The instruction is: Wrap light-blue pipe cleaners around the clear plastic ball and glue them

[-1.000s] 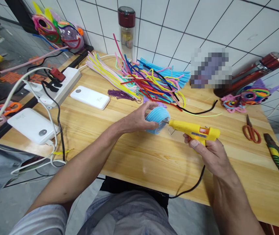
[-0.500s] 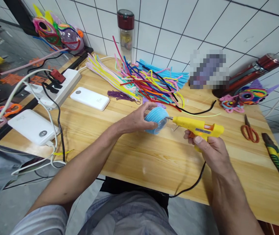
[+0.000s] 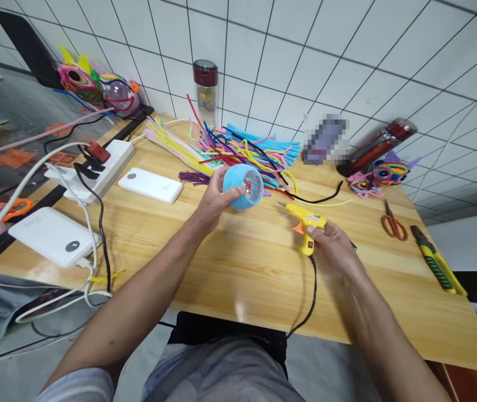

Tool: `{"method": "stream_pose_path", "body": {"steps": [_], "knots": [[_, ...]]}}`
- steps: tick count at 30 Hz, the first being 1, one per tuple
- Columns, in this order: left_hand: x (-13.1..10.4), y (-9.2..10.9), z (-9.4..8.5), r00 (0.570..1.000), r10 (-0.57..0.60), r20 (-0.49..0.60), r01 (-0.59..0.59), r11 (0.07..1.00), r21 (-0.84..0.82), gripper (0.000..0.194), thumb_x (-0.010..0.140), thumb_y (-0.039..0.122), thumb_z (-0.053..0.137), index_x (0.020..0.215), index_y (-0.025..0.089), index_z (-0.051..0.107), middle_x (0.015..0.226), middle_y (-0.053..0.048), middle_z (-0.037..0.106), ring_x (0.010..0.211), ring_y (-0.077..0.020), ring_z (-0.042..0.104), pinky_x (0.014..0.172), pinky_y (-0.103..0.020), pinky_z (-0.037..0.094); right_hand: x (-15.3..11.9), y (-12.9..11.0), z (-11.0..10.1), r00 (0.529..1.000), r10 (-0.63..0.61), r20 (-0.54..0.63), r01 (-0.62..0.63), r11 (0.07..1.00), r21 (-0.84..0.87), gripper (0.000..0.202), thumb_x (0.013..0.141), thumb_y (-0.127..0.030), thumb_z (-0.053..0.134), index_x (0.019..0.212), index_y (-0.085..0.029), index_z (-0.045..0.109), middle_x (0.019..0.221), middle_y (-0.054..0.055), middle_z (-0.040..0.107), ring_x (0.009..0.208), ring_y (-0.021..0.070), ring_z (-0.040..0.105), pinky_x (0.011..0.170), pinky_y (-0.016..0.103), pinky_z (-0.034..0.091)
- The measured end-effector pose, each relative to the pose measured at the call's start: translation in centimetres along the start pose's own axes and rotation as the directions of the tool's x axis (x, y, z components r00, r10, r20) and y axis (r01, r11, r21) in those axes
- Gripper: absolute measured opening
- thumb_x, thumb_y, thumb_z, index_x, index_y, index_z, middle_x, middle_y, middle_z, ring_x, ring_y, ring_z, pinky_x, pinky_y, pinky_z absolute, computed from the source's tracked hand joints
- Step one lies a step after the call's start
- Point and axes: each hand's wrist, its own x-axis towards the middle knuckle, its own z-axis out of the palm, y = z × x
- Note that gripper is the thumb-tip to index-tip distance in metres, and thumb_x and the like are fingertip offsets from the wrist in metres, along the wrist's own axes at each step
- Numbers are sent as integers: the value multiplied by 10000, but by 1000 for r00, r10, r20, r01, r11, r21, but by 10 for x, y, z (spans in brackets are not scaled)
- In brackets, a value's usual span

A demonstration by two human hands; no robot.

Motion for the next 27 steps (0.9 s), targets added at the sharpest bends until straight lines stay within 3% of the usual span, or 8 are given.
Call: {"method": "stream_pose_path", "body": {"steps": [2, 4, 6, 8, 12, 15, 19, 27], "knots": [[-1, -2, 2, 1000, -10, 18, 10, 1000, -26, 838, 686, 461, 888, 1385, 233, 487, 1381, -77, 645, 1313, -260, 623, 1081, -353, 536, -3, 7, -1, 1000, 23, -2, -23, 998, -55, 647, 642, -649, 973, 1055, -221, 718, 891, 25, 782, 653, 180, 684, 595, 319, 559], [-3, -3, 5, 999, -31, 39, 33, 998, -49, 873, 679, 468, 899, 1402, 227, 471, 1372, -83, 647, 1296, -258, 628, 1090, -364, 531, -5, 8, -8, 998, -21, -56, 7, 969, -247, 681, 661, -668, 935, 1136, -224, 730, 972, 48, 776, 678, 206, 714, 625, 369, 590], [-6, -4, 7, 997, -49, 54, 51, 998, -44, 889, 684, 477, 896, 1420, 222, 467, 1385, -96, 644, 1292, -266, 632, 1097, -380, 527, -1, 0, -17, 980, -165, -109, 84, 848, -524, 626, 735, -664, 865, 1159, -214, 766, 1061, 86, 761, 711, 227, 735, 684, 420, 609], [-9, -5, 10, 994, -68, 85, 70, 997, -21, 900, 700, 493, 890, 1446, 224, 462, 1438, -111, 631, 1315, -280, 627, 1109, -397, 523, 12, -18, -25, 927, -362, -100, 181, 663, -726, 513, 822, -626, 787, 1131, -217, 802, 1112, 112, 762, 767, 247, 749, 770, 458, 612], [-12, -6, 13, 982, -114, 154, 110, 993, 35, 959, 673, 525, 903, 1487, 228, 491, 1463, -117, 631, 1349, -326, 617, 1118, -431, 524, 76, -67, -18, 823, -568, 23, 336, 453, -826, 304, 939, -455, 684, 1094, -240, 832, 1012, 95, 836, 900, 287, 770, 904, 454, 599], [-12, -9, 16, 962, -156, 223, 141, 987, 82, 924, 657, 503, 915, 1441, 199, 532, 1451, -138, 652, 1325, -348, 640, 1102, -452, 547, 143, -96, 4, 854, -515, 73, 280, 337, -899, 322, 987, -332, 599, 1169, -209, 834, 1168, 129, 858, 1067, 311, 776, 995, 437, 576], [-12, -14, 18, 945, -206, 255, 180, 976, 122, 960, 650, 520, 918, 1454, 182, 518, 1440, -164, 662, 1292, -364, 663, 1080, -483, 571, 209, -104, 28, 904, -412, 117, 225, 225, -948, 356, 975, -213, 551, 1185, -196, 838, 1279, 151, 833, 1198, 325, 724, 1025, 426, 543], [-13, -19, 16, 946, -216, 242, 197, 975, 101, 938, 692, 500, 911, 1490, 214, 509, 1526, -162, 628, 1345, -374, 659, 1112, -498, 570, 252, -86, 29, 928, -350, 127, 193, 161, -968, 362, 971, -218, 565, 1230, -179, 815, 1332, 202, 775, 1201, 341, 662, 985, 434, 524]]}}
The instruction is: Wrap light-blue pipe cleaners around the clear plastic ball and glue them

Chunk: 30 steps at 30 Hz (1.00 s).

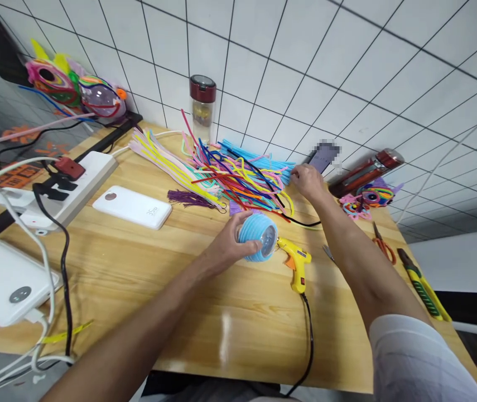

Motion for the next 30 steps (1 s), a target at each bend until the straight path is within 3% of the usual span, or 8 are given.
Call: {"method": "stream_pose_path", "body": {"steps": [8, 18, 26, 30], "knots": [[-1, 1, -1, 1000, -25, -1, 25, 999, 27, 950, 679, 484, 908, 1494, 200, 512, 1527, -173, 607, 1363, -390, 637, 1141, -525, 547, 7, 7, 6, 999, 41, 25, -41, 999, 2, 357, 1009, -248, 514, 1193, -171, 809, 1296, 189, 796, 1090, 302, 683, 926, 387, 514], [0, 1, -2, 1000, -14, -1, 14, 999, 47, 939, 657, 524, 904, 1456, 205, 529, 1464, -158, 629, 1300, -376, 642, 1107, -511, 548, 8, 4, 10, 997, 60, 42, -61, 998, 19, 359, 1008, -263, 546, 1242, -195, 809, 1303, 192, 811, 1098, 338, 717, 942, 425, 524], [0, 1, -2, 1000, 6, -11, -6, 998, 55, 907, 665, 479, 884, 1456, 207, 532, 1460, -155, 644, 1297, -375, 646, 1115, -517, 545, 10, 12, 19, 992, 125, -23, -125, 992, 34, 312, 985, -226, 524, 1137, -182, 793, 1246, 199, 791, 1057, 337, 715, 925, 427, 546], [-1, 1, -1, 1000, 12, -9, -12, 998, 55, 890, 677, 464, 880, 1457, 211, 535, 1444, -153, 658, 1298, -376, 654, 1108, -516, 555, 12, 21, 23, 990, 131, -59, -127, 990, 66, 307, 1002, -258, 530, 1208, -181, 745, 1285, 198, 755, 1119, 330, 687, 970, 432, 549]]}}
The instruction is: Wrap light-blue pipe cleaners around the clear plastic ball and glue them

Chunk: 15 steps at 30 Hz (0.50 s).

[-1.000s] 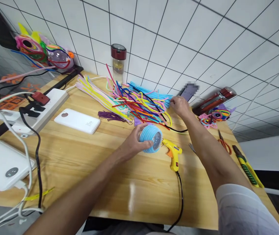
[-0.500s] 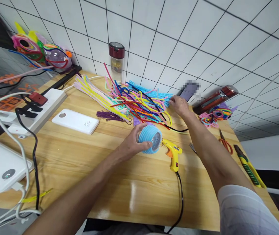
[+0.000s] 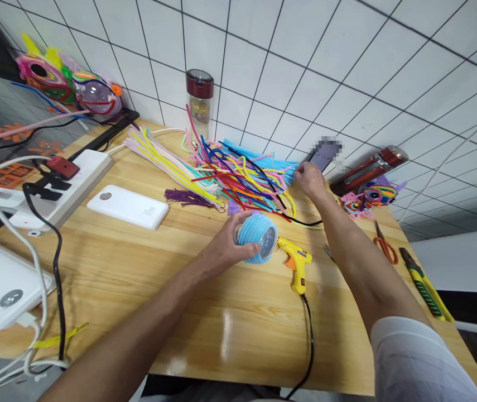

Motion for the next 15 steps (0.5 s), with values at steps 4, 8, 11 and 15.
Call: {"method": "stream_pose_path", "body": {"steps": [4, 8, 11, 15], "knots": [[-1, -3, 0, 1000, 9, 0, -9, 1000, -5, 889, 702, 476, 887, 1479, 217, 542, 1424, -147, 672, 1305, -381, 654, 1096, -517, 565, 7, 1, 1, 1000, -11, -21, 12, 1000, 29, 376, 1053, -294, 493, 1339, -185, 713, 1358, 193, 736, 1197, 328, 664, 1021, 450, 538], [0, -4, -1, 1000, 21, -17, -21, 999, 30, 868, 698, 467, 887, 1467, 223, 568, 1476, -141, 648, 1312, -378, 648, 1124, -520, 551, 15, -6, 3, 1000, -18, -9, 18, 1000, 25, 395, 1060, -282, 489, 1340, -221, 762, 1399, 186, 728, 1230, 342, 681, 1042, 467, 537], [1, -4, -1, 999, 25, -21, -24, 999, 24, 892, 702, 476, 874, 1489, 214, 547, 1503, -151, 635, 1317, -383, 648, 1129, -528, 547, 19, -11, 4, 999, -35, 13, 35, 999, 9, 381, 1038, -260, 522, 1295, -229, 801, 1398, 189, 726, 1245, 351, 689, 1037, 467, 544], [0, -3, -1, 1000, 15, -16, -14, 1000, 11, 927, 695, 495, 877, 1503, 202, 529, 1520, -163, 626, 1322, -385, 649, 1125, -527, 554, 22, -14, 3, 994, -97, 47, 98, 995, -15, 374, 1002, -213, 554, 1273, -209, 812, 1363, 178, 757, 1265, 341, 678, 1046, 445, 541]]}}
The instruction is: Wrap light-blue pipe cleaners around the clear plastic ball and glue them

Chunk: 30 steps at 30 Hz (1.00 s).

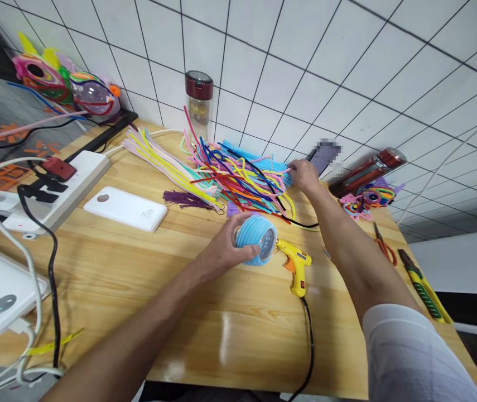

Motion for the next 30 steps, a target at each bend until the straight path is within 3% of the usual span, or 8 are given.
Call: {"method": "stream_pose_path", "body": {"steps": [4, 10, 19, 26, 30], "knots": [[0, 0, 0, 1000, -11, -2, 11, 1000, 12, 934, 696, 482, 874, 1511, 193, 521, 1534, -171, 614, 1342, -384, 642, 1140, -526, 548, 0, -2, -2, 999, -45, 25, 45, 999, -27, 363, 995, -200, 553, 1259, -202, 802, 1338, 169, 778, 1242, 333, 675, 1028, 422, 540], [0, -1, 0, 1000, -9, 7, 9, 1000, -6, 923, 709, 492, 882, 1511, 215, 520, 1519, -157, 622, 1342, -385, 645, 1123, -527, 561, 1, -3, -4, 996, 12, 84, -6, 998, -62, 386, 1010, -200, 515, 1304, -148, 759, 1324, 236, 781, 1167, 363, 722, 956, 437, 557], [2, -1, -1, 999, 38, -1, -38, 998, -56, 873, 685, 494, 909, 1440, 221, 568, 1463, -140, 658, 1286, -367, 659, 1092, -500, 560, 8, -2, -4, 993, 33, 112, -31, 999, -27, 375, 999, -259, 588, 1305, -168, 784, 1341, 194, 804, 1190, 324, 727, 962, 376, 544], [9, -1, -7, 999, 32, -33, -37, 987, -155, 944, 613, 549, 965, 1420, 232, 592, 1413, -119, 686, 1269, -360, 658, 1093, -479, 552, -3, -9, -6, 996, 60, 69, -63, 997, 49, 371, 1047, -295, 523, 1233, -196, 828, 1248, 161, 843, 1137, 307, 750, 951, 374, 544], [4, 13, -8, 995, 6, -96, -35, 953, -302, 896, 681, 493, 925, 1465, 250, 566, 1379, -102, 723, 1286, -339, 681, 1086, -459, 569, -4, -13, -5, 990, 120, 76, -127, 987, 94, 333, 1087, -291, 530, 1209, -186, 822, 1227, 146, 841, 1157, 307, 756, 989, 400, 563]]}}
